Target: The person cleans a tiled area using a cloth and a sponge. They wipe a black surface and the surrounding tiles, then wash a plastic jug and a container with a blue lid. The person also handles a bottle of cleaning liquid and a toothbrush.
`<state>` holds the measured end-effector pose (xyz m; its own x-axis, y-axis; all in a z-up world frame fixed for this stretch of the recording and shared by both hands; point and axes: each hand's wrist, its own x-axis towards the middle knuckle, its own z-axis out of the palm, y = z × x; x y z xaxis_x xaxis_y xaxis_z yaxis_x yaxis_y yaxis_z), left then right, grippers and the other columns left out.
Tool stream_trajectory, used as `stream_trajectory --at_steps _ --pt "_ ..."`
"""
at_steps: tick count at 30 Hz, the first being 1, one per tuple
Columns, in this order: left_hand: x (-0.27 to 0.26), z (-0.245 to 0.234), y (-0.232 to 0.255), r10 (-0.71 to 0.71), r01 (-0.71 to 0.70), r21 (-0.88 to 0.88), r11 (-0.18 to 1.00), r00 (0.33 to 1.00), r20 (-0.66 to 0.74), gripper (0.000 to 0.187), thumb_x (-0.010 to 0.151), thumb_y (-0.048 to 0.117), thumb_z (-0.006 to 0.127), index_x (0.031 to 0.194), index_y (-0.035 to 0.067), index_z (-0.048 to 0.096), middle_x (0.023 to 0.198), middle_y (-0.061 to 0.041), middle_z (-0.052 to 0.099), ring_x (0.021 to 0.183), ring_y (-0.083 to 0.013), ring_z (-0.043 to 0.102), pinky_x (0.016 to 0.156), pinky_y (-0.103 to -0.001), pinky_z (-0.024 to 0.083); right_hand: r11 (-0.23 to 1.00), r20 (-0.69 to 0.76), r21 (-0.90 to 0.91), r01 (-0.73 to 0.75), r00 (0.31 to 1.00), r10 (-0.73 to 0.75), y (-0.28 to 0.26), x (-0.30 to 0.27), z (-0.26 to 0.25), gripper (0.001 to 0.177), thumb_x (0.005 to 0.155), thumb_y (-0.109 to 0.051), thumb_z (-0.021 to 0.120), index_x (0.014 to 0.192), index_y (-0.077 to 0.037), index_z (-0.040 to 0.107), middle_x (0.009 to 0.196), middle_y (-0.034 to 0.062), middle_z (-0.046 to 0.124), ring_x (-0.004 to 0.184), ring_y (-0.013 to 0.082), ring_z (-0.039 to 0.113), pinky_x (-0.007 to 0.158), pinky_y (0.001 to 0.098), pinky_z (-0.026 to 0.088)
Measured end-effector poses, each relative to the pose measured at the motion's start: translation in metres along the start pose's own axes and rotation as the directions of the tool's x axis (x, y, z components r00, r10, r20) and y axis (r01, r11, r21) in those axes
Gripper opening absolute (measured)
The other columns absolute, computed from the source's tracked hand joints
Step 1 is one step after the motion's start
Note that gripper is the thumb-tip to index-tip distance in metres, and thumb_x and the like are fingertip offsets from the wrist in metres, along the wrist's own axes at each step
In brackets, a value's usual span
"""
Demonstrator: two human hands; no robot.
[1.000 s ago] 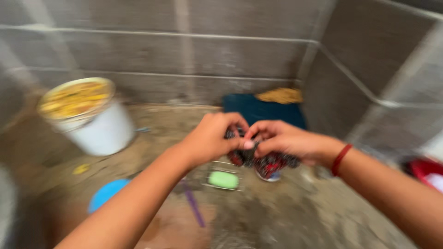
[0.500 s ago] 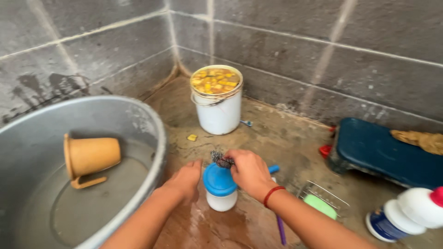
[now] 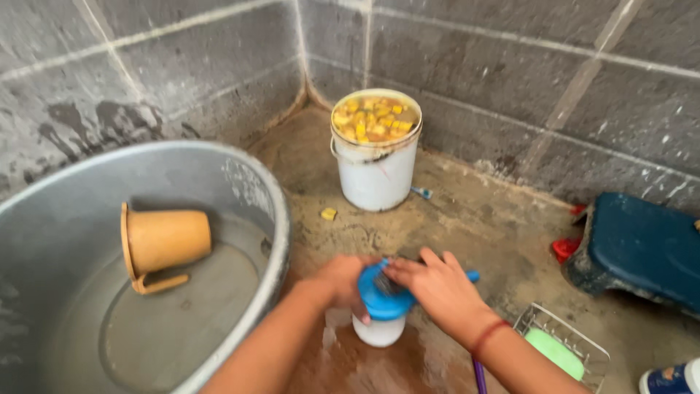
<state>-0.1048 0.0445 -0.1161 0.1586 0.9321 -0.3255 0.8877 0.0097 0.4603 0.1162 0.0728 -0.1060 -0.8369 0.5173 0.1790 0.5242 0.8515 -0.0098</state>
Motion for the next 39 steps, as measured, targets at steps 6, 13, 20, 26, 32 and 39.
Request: stream_trajectory --at_steps 6,13,20,26,32,39 --pt "-0.012 -0.004 -0.005 0.045 -0.047 -0.06 0.997 0.998 -0.041 0.117 0.037 0.032 0.1 0.144 0.022 0.054 0.13 -0.01 0.07 0.121 -0.03 0.067 0.103 -0.038 0.052 0.963 -0.086 0.262 0.07 0.995 -0.049 -0.037 0.009 -0.004 0.041 0.079 -0.01 0.061 0.114 -0.022 0.078 0.126 -0.0063 0.072 0.109 0.0207 0.062 0.087 0.0414 0.049" --pt "0.0 -0.006 -0.008 0.16 -0.166 -0.099 0.981 0.985 -0.06 0.118 0.036 0.031 0.102 0.143 0.016 0.054 0.129 -0.014 0.069 0.12 -0.0328 0.066 0.103 -0.039 0.052 0.983 0.26 0.027 -0.184 0.95 0.171 0.003 0.002 -0.041 0.048 0.081 -0.007 0.062 0.123 -0.024 0.075 0.135 -0.0075 0.068 0.109 0.0254 0.063 0.088 0.0431 0.049" --pt "0.003 -0.012 0.007 0.13 -0.142 0.123 0.982 0.986 0.104 0.125 0.039 0.034 0.099 0.151 0.014 0.045 0.137 -0.017 0.066 0.127 -0.0353 0.063 0.105 -0.043 0.052 0.892 0.05 0.434 -0.128 0.992 0.119 -0.041 0.001 -0.022 0.046 0.073 0.004 0.061 0.114 -0.01 0.077 0.11 0.0135 0.077 0.1 0.032 0.073 0.089 0.0396 0.057" --pt "-0.012 0.017 0.033 0.23 -0.242 0.292 0.925 0.97 0.078 0.116 0.061 0.033 0.097 0.155 0.046 0.031 0.165 -0.009 0.021 0.14 -0.0477 0.036 0.103 -0.061 0.044 0.197 0.441 0.465 -0.863 0.419 0.794 -0.004 -0.038 -0.04 0.034 0.089 -0.001 0.06 0.117 -0.013 0.075 0.088 0.018 0.082 0.07 0.0275 0.078 0.067 0.0422 0.063" --pt "-0.012 0.015 0.044 -0.473 0.369 -0.446 0.816 0.869 -0.146 0.112 0.051 0.037 0.094 0.15 0.039 0.042 0.137 -0.017 0.06 0.123 -0.0407 0.06 0.099 -0.05 0.056 -0.158 0.346 0.875 -0.458 0.363 0.865 -0.03 -0.058 0.014 0.044 0.083 0.007 0.062 0.124 -0.005 0.073 0.094 0.018 0.076 0.067 0.0221 0.071 0.057 0.0395 0.059" --pt "-0.041 -0.007 0.048 -0.617 0.372 -0.917 0.142 0.758 0.212 0.097 0.053 0.035 0.081 0.145 0.038 0.049 0.134 -0.012 0.065 0.108 -0.0395 0.074 0.067 -0.053 0.063 0.874 -0.63 0.447 -0.19 0.626 0.459 -0.07 -0.016 0.029 0.044 0.085 -0.001 0.066 0.128 -0.006 0.068 0.113 0.0188 0.074 0.099 0.0272 0.072 0.078 0.0368 0.059"
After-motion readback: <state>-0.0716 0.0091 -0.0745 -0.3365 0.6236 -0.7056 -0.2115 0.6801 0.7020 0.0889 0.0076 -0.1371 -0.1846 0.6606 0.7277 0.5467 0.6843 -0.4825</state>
